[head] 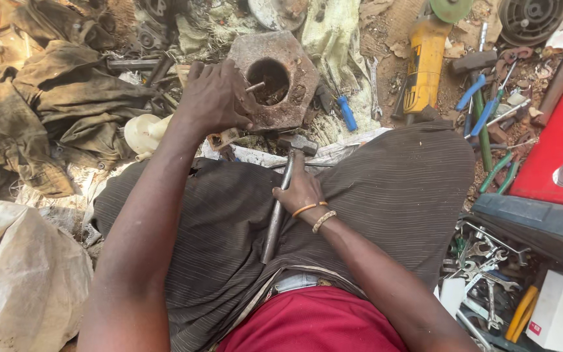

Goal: The person sits on the ground and uses a hammer and chisel to remove a stuck metal component from a larger assembly. They then use an angle grinder to cut and smooth the metal, followed by a screwdriver to pry and adjust parts. The person works on the metal part throughout the clip.

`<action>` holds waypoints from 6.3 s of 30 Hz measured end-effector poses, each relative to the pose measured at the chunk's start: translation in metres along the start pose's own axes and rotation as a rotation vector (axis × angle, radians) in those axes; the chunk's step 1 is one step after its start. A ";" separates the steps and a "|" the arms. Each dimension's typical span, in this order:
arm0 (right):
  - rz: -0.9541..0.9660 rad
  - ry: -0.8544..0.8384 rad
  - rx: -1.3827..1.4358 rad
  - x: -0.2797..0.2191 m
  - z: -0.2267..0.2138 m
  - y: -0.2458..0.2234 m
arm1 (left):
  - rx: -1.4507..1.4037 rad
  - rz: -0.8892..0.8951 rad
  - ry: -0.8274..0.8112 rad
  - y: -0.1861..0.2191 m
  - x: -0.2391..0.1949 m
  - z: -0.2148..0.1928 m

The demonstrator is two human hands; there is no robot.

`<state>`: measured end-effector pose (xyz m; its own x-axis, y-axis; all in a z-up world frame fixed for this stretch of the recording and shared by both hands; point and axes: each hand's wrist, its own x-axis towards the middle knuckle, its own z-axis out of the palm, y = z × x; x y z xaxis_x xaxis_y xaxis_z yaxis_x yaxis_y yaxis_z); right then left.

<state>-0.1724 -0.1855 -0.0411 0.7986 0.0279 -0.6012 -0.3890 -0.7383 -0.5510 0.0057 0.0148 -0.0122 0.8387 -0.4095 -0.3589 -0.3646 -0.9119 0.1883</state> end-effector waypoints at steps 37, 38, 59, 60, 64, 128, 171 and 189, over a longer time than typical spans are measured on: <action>-0.209 0.564 1.090 0.009 -0.149 -0.018 | -0.137 0.054 0.197 -0.007 -0.003 -0.001; -0.335 0.710 1.172 0.013 -0.163 -0.013 | -0.129 0.054 0.198 -0.008 -0.002 0.000; -0.052 0.084 1.235 0.049 -0.090 -0.033 | -0.116 0.082 0.192 -0.014 -0.004 -0.007; 0.023 -0.098 1.208 0.047 -0.075 -0.043 | -0.097 0.084 0.164 -0.010 -0.004 -0.007; -0.165 -0.207 0.770 0.030 -0.088 -0.051 | -0.087 0.003 0.075 -0.028 -0.013 -0.021; -0.031 -0.316 0.857 0.044 -0.067 -0.040 | -0.202 -0.050 0.077 -0.022 -0.018 0.008; -0.263 0.478 1.128 0.047 -0.141 -0.016 | -0.243 -0.043 0.184 -0.018 -0.016 0.014; -0.290 0.700 1.390 0.070 -0.143 0.007 | -0.220 -0.004 0.254 -0.017 -0.019 0.029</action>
<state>-0.0541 -0.2854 -0.0043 0.8095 -0.5414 -0.2274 0.0223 0.4153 -0.9094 -0.0157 0.0373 -0.0355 0.9242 -0.3605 -0.1259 -0.2881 -0.8747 0.3897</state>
